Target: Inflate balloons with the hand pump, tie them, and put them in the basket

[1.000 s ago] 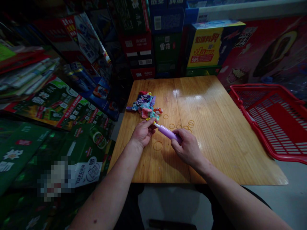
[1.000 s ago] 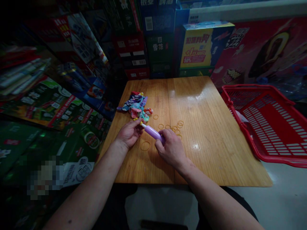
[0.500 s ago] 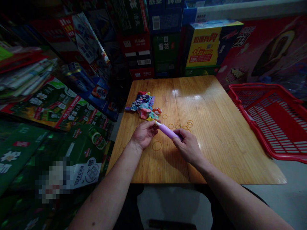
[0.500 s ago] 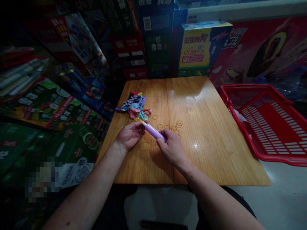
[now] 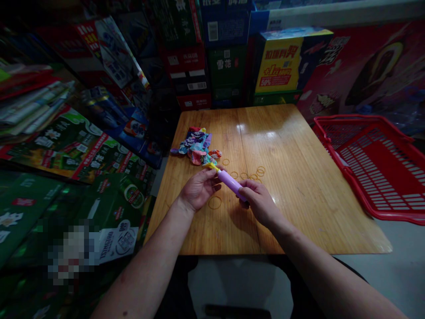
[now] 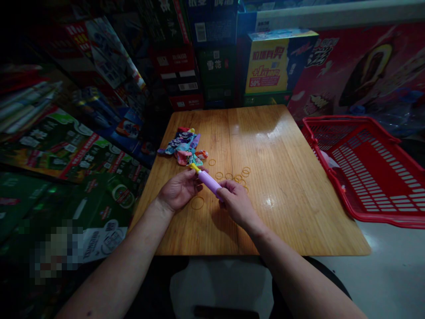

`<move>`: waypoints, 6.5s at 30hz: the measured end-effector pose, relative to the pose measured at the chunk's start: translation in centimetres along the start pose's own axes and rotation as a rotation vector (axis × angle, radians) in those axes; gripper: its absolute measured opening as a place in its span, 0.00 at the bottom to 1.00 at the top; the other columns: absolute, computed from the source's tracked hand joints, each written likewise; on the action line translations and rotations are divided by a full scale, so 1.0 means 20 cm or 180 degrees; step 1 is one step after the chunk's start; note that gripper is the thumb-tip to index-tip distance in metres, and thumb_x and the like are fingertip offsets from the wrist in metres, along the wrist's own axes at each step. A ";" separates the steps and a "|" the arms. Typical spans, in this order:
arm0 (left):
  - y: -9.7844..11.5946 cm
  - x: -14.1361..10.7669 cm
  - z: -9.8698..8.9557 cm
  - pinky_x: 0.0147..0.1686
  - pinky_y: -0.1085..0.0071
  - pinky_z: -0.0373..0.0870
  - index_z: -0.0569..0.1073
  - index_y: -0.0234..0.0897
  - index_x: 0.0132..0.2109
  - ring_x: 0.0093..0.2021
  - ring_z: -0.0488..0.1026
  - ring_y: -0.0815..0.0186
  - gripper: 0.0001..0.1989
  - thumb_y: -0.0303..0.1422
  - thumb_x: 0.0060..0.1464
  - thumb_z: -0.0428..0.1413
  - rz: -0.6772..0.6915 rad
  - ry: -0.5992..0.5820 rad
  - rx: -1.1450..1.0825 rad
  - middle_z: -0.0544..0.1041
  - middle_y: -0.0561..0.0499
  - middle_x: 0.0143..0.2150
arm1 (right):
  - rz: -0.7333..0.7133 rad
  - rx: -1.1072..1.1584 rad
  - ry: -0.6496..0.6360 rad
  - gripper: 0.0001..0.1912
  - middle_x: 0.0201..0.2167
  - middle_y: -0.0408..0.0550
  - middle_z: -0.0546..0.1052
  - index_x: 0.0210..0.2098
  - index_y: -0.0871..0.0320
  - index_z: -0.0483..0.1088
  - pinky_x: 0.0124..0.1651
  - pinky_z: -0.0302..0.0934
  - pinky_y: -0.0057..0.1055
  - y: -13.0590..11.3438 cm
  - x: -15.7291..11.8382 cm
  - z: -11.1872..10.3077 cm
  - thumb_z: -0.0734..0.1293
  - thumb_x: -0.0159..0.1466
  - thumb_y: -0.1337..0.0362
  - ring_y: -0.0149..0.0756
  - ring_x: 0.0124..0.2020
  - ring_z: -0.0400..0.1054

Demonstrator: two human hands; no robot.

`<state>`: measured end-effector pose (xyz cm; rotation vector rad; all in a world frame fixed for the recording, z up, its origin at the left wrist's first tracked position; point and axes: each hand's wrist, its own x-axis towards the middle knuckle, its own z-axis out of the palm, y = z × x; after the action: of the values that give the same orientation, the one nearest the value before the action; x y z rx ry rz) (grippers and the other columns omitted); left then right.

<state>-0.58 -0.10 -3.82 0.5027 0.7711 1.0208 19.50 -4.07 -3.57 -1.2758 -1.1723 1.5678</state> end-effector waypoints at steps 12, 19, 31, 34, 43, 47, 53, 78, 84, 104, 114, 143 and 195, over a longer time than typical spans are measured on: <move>0.03 -0.03 -0.04 0.28 0.76 0.69 0.79 0.37 0.44 0.40 0.78 0.63 0.15 0.26 0.47 0.68 -0.0288 -0.0103 0.0477 0.79 0.46 0.42 | -0.0520 -0.0659 0.0067 0.11 0.28 0.43 0.74 0.41 0.57 0.77 0.28 0.57 0.28 -0.03 0.00 -0.07 0.68 0.60 0.60 0.31 0.27 0.64; 0.01 -0.01 0.00 0.27 0.77 0.67 0.80 0.36 0.44 0.37 0.75 0.69 0.12 0.27 0.51 0.66 0.0004 0.0002 -0.0012 0.78 0.49 0.40 | -0.0755 -0.0731 0.0217 0.14 0.35 0.47 0.78 0.45 0.56 0.78 0.37 0.62 0.33 -0.04 0.02 -0.09 0.70 0.60 0.59 0.36 0.34 0.69; -0.01 -0.03 0.05 0.21 0.81 0.65 0.80 0.35 0.46 0.30 0.76 0.73 0.13 0.27 0.52 0.66 0.0126 -0.0323 0.0117 0.79 0.44 0.52 | -0.0003 0.0642 -0.0251 0.12 0.23 0.42 0.69 0.38 0.60 0.78 0.24 0.48 0.27 0.01 0.04 -0.10 0.71 0.58 0.58 0.27 0.22 0.57; -0.02 -0.04 0.06 0.20 0.82 0.66 0.78 0.37 0.50 0.33 0.80 0.69 0.15 0.29 0.54 0.65 0.0013 -0.0418 -0.0025 0.77 0.42 0.56 | 0.0079 0.1004 -0.0342 0.12 0.24 0.42 0.69 0.37 0.61 0.77 0.24 0.48 0.25 0.01 0.04 -0.10 0.73 0.58 0.60 0.25 0.22 0.58; 0.05 0.06 0.03 0.28 0.82 0.76 0.77 0.36 0.48 0.30 0.79 0.74 0.09 0.28 0.60 0.60 0.0676 0.0146 -0.0744 0.80 0.46 0.50 | -0.0154 0.1381 0.0306 0.11 0.20 0.38 0.68 0.34 0.58 0.71 0.21 0.49 0.23 -0.03 0.10 -0.19 0.75 0.58 0.61 0.24 0.19 0.57; 0.14 0.07 -0.03 0.27 0.83 0.75 0.77 0.37 0.50 0.29 0.77 0.76 0.09 0.29 0.63 0.58 0.0942 0.0354 -0.0940 0.80 0.46 0.51 | 0.0160 0.2519 -0.0167 0.10 0.26 0.39 0.70 0.39 0.60 0.73 0.24 0.53 0.20 -0.08 0.11 -0.29 0.74 0.60 0.63 0.21 0.22 0.57; 0.03 0.03 0.04 0.31 0.81 0.77 0.77 0.39 0.50 0.31 0.77 0.75 0.11 0.28 0.60 0.60 0.0885 0.0039 -0.0820 0.78 0.48 0.53 | 0.0553 0.3484 -0.0674 0.05 0.26 0.39 0.70 0.39 0.59 0.71 0.22 0.54 0.18 -0.06 0.10 -0.20 0.70 0.64 0.70 0.21 0.21 0.56; -0.06 0.06 0.08 0.30 0.83 0.76 0.75 0.39 0.51 0.34 0.79 0.74 0.10 0.27 0.63 0.57 0.0645 0.0232 -0.1188 0.79 0.48 0.53 | 0.0517 0.3969 -0.0748 0.05 0.26 0.37 0.71 0.44 0.60 0.69 0.23 0.58 0.17 0.00 0.14 -0.10 0.65 0.68 0.71 0.19 0.19 0.58; -0.04 0.06 0.08 0.35 0.81 0.78 0.76 0.40 0.52 0.37 0.80 0.73 0.11 0.29 0.65 0.55 0.0556 0.0253 -0.1264 0.80 0.49 0.51 | 0.0555 0.3929 -0.0747 0.08 0.26 0.35 0.73 0.43 0.57 0.69 0.22 0.57 0.14 -0.03 0.14 -0.08 0.65 0.67 0.74 0.17 0.17 0.57; -0.04 0.05 0.09 0.29 0.82 0.75 0.77 0.41 0.52 0.33 0.78 0.75 0.12 0.34 0.63 0.58 0.0737 0.0044 -0.0823 0.77 0.48 0.56 | 0.0629 0.3544 -0.0553 0.05 0.27 0.37 0.75 0.42 0.57 0.71 0.23 0.58 0.15 -0.05 0.15 -0.08 0.65 0.68 0.71 0.17 0.17 0.56; 0.02 0.07 0.05 0.28 0.82 0.74 0.77 0.40 0.51 0.29 0.76 0.77 0.12 0.34 0.61 0.61 0.1176 0.0427 -0.0757 0.81 0.49 0.49 | 0.0350 0.3352 -0.0327 0.09 0.24 0.35 0.73 0.39 0.57 0.72 0.20 0.53 0.15 -0.07 0.16 -0.22 0.62 0.68 0.73 0.16 0.15 0.52; -0.07 0.06 0.08 0.32 0.78 0.73 0.77 0.39 0.51 0.31 0.77 0.74 0.12 0.36 0.61 0.59 0.0972 0.0304 -0.0755 0.80 0.46 0.50 | 0.0408 0.3783 -0.0648 0.08 0.28 0.36 0.77 0.44 0.57 0.71 0.23 0.58 0.15 -0.02 0.18 -0.14 0.63 0.68 0.72 0.17 0.17 0.58; -0.08 0.09 0.02 0.51 0.60 0.70 0.76 0.43 0.50 0.54 0.75 0.58 0.14 0.42 0.59 0.61 0.0919 0.0292 -0.0711 0.79 0.48 0.53 | 0.0812 0.3905 -0.0619 0.09 0.26 0.40 0.76 0.42 0.61 0.70 0.21 0.57 0.15 -0.02 0.19 -0.11 0.58 0.71 0.73 0.16 0.15 0.56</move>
<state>1.17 0.78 -5.23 0.3823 0.6663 1.3888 21.05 0.02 -4.26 -0.4357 0.0149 2.0766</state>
